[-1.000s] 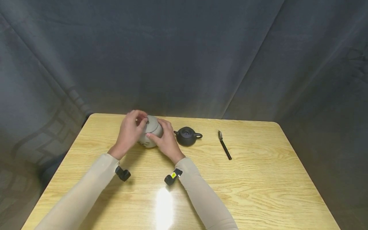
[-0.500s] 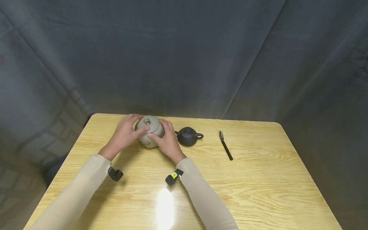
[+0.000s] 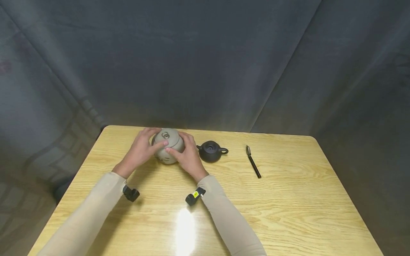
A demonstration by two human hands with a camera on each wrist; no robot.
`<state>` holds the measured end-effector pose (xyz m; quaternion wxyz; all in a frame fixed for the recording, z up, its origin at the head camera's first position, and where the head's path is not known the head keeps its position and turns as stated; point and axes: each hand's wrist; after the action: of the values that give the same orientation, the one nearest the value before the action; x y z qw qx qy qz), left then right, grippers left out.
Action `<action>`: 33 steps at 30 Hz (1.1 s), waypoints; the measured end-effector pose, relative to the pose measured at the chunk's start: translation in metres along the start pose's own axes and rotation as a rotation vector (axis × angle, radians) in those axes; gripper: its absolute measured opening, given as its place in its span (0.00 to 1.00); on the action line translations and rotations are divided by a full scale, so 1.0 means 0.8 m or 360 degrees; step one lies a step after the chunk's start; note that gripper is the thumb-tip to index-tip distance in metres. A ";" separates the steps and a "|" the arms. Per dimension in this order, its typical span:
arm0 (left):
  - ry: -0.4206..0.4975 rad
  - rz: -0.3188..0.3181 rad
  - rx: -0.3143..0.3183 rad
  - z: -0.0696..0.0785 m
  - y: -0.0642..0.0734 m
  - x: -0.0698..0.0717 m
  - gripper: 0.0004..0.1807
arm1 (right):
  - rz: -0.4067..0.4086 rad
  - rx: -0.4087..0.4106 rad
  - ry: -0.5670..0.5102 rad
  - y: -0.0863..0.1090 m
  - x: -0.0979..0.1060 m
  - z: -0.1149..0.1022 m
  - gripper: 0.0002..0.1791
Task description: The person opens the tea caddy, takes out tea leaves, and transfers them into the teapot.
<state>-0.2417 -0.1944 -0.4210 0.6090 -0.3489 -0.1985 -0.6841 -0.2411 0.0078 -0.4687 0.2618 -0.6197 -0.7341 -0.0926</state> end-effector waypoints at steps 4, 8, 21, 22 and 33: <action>0.0010 -0.0028 0.0012 0.001 0.000 0.002 0.39 | -0.0002 0.0001 -0.0017 0.000 0.001 0.000 0.44; -0.0110 -0.0045 -0.0024 0.004 -0.005 0.004 0.39 | -0.0005 -0.0003 -0.0021 -0.001 0.002 0.000 0.44; -0.0328 -0.0128 -0.0022 0.023 -0.016 0.009 0.44 | -0.0027 -0.0007 0.0002 0.004 0.002 -0.001 0.46; -0.0332 -0.0142 -0.0014 0.024 -0.016 0.010 0.44 | -0.0030 -0.0006 0.0005 0.004 0.002 -0.001 0.46; -0.0328 -0.0232 0.0025 0.033 -0.026 0.006 0.45 | -0.0018 -0.0020 -0.0026 0.004 0.010 0.001 0.45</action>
<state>-0.2559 -0.1756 -0.3961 0.5369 -0.3971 -0.2901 -0.6855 -0.2387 0.0156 -0.4663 0.2513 -0.6178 -0.7392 -0.0935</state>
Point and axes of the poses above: each hand's wrist, its own y-axis away from the middle knuckle, its own x-axis out of the back of the hand, z = x × y, and after that the axes turned 4 degrees about y, right-handed
